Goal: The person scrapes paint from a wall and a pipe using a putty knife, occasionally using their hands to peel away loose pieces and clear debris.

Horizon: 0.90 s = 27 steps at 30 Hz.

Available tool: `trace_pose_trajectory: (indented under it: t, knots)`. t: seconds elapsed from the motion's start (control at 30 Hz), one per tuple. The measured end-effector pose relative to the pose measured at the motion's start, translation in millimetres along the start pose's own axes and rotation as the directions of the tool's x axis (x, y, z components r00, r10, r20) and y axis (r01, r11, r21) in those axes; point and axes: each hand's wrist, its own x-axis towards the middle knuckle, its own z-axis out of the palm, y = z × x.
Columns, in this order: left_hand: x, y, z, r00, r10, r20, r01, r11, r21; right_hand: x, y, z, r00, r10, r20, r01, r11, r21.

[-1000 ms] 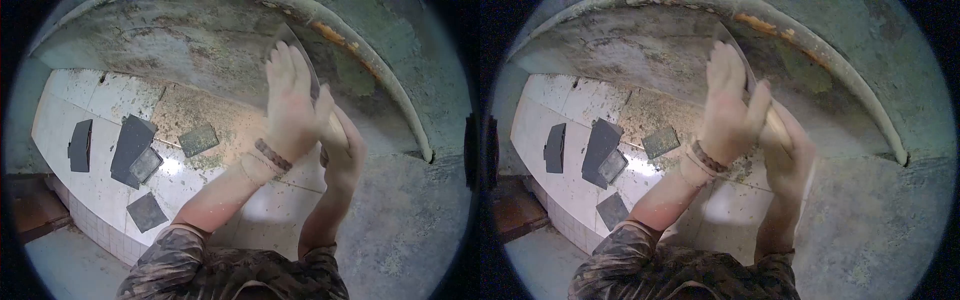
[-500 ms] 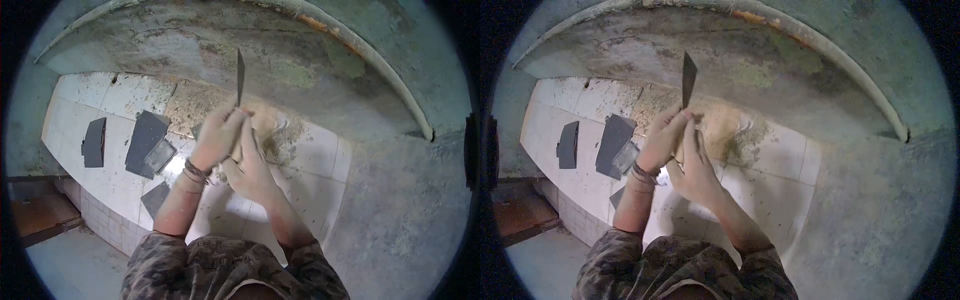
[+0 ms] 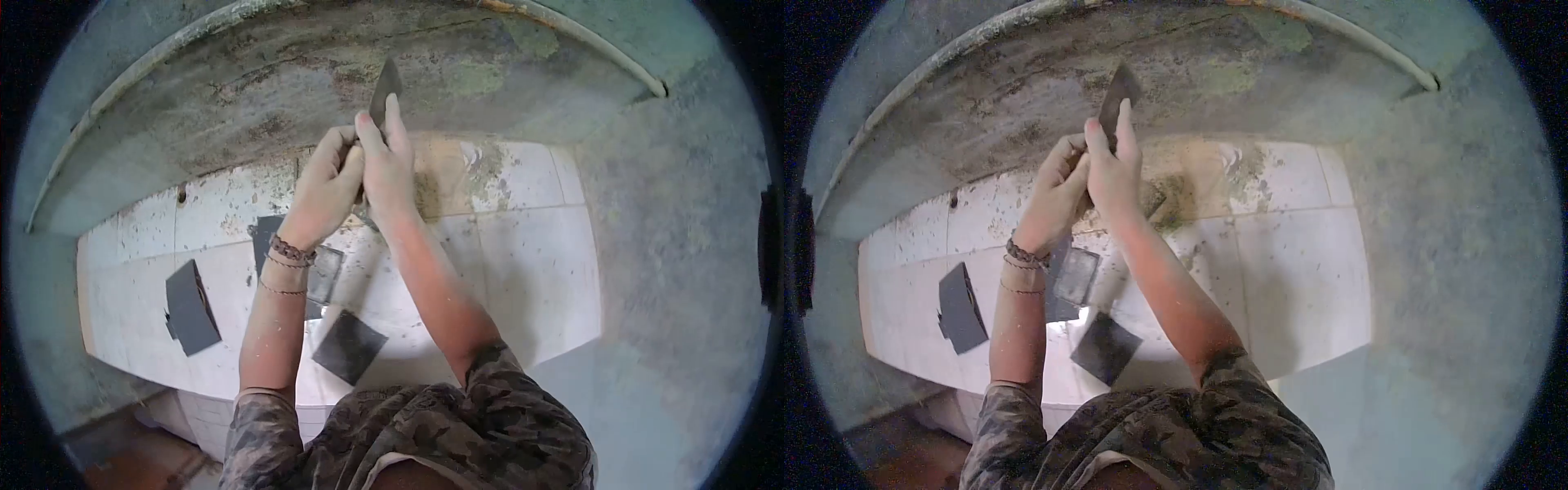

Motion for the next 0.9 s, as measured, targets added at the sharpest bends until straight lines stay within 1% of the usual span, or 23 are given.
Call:
trace_pose_trajectory:
  t: [0.03, 0.07, 0.1, 0.13, 0.17, 0.2, 0.23, 0.27, 0.33, 0.37, 0.4, 0.43, 0.5, 0.57, 0.6, 0.67, 0.7, 0.73, 0.77, 0.8, 0.83, 0.87, 0.9]
  knots:
    - [5.5, 7.1, -11.6, 0.999, 0.042, 0.004, -0.042, 0.998, 0.038, 5.0, 5.2, 15.8, 0.990, -0.124, -0.065, 0.123, 0.992, -0.026]
    - [11.1, 17.5, -21.5, 0.999, 0.040, 0.032, -0.042, 0.998, 0.043, 10.3, 7.3, 26.7, 0.961, -0.246, -0.125, 0.239, 0.969, -0.062]
    - [17.7, 31.6, -29.8, 0.992, 0.107, 0.065, -0.121, 0.954, 0.275, 16.1, 4.0, 34.8, 0.963, -0.216, -0.161, 0.207, 0.976, -0.069]
    - [26.3, 41.6, -37.3, 0.980, 0.169, 0.108, -0.200, 0.850, 0.487, 22.4, -2.2, 43.4, 0.958, -0.226, -0.177, 0.217, 0.974, -0.068]
    - [41.2, 36.0, -44.0, 0.942, 0.314, 0.116, -0.330, 0.821, 0.465, 28.5, -8.4, 50.7, 0.951, -0.240, -0.195, 0.232, 0.971, -0.060]
    - [52.0, 41.7, -49.5, 0.939, 0.315, 0.137, -0.342, 0.817, 0.465, 37.1, -13.7, 56.0, 0.943, -0.256, -0.212, 0.252, 0.967, -0.050]
    - [62.1, 48.8, -54.1, 0.946, 0.299, 0.124, -0.320, 0.798, 0.510, 49.5, -10.5, 62.0, 0.921, -0.312, -0.234, 0.294, 0.950, -0.107]
    - [69.6, 54.9, -57.2, 0.952, 0.287, 0.110, -0.298, 0.777, 0.555, 60.3, -7.0, 66.8, 0.912, -0.325, -0.250, 0.308, 0.946, -0.103]
    - [82.1, 66.7, -60.4, 0.934, 0.336, 0.121, -0.339, 0.726, 0.598, 79.6, -6.6, 75.3, 0.902, -0.327, -0.282, 0.287, 0.942, -0.174]
    - [90.7, 68.0, -64.2, 0.943, 0.308, 0.122, -0.317, 0.728, 0.608, 87.8, -6.3, 77.0, 0.903, -0.307, -0.302, 0.241, 0.941, -0.238]
    - [96.8, 72.5, -64.0, 0.952, 0.281, 0.120, -0.293, 0.730, 0.618, 88.3, -14.1, 78.4, 0.896, -0.321, -0.308, 0.254, 0.938, -0.237]
    - [102.6, 75.1, -61.6, 0.948, 0.290, 0.129, -0.306, 0.726, 0.615, 88.0, -21.2, 77.9, 0.892, -0.319, -0.319, 0.245, 0.936, -0.251]
    - [112.4, 76.8, -51.7, 0.894, 0.401, 0.198, -0.415, 0.580, 0.701, 95.2, -31.5, 67.2, 0.887, -0.316, -0.337, 0.234, 0.936, -0.263]
    - [124.8, 78.1, -28.5, 0.882, 0.412, 0.228, -0.443, 0.559, 0.701, 112.4, -35.1, 42.6, 0.850, -0.389, -0.354, 0.287, 0.908, -0.306]
    - [128.7, 80.1, -15.8, 0.869, 0.428, 0.247, -0.466, 0.542, 0.699, 116.5, -37.3, 34.9, 0.846, -0.392, -0.362, 0.288, 0.907, -0.308]
    - [123.8, 82.1, -9.3, 0.891, 0.385, 0.241, -0.433, 0.557, 0.709, 124.0, -38.3, 20.9, 0.885, -0.328, -0.329, 0.288, 0.943, -0.165]
    - [113.0, 83.0, -16.0, 0.875, 0.431, 0.220, -0.446, 0.542, 0.712, 117.9, -38.8, 27.8, 0.886, -0.328, -0.326, 0.289, 0.943, -0.163]
    - [103.5, 84.3, -22.4, 0.856, 0.475, 0.204, -0.461, 0.522, 0.718, 102.3, -39.5, 46.1, 0.895, -0.337, -0.291, 0.276, 0.933, -0.231]
    - [91.3, 85.8, -30.3, 0.909, 0.401, 0.113, -0.359, 0.615, 0.702, 91.0, -38.1, 57.3, 0.904, -0.334, -0.268, 0.254, 0.922, -0.294]
    - [84.0, 86.2, -37.1, 0.949, 0.315, 0.025, -0.248, 0.694, 0.676, 89.9, -35.4, 59.6, 0.903, -0.324, -0.283, 0.245, 0.928, -0.282]
    - [84.2, 82.0, -37.7, 0.926, 0.376, 0.036, -0.316, 0.721, 0.617, 88.7, -33.6, 61.8, 0.911, -0.312, -0.271, 0.239, 0.932, -0.271]
    - [87.7, 80.0, -33.1, 0.928, 0.371, 0.038, -0.312, 0.717, 0.623, 88.3, -33.4, 62.7, 0.919, -0.303, -0.251, 0.237, 0.936, -0.262]
    - [94.2, 82.1, -23.9, 0.919, 0.389, 0.069, -0.325, 0.646, 0.691, 86.8, -44.7, 56.8, 0.899, -0.335, -0.281, 0.287, 0.937, -0.198]
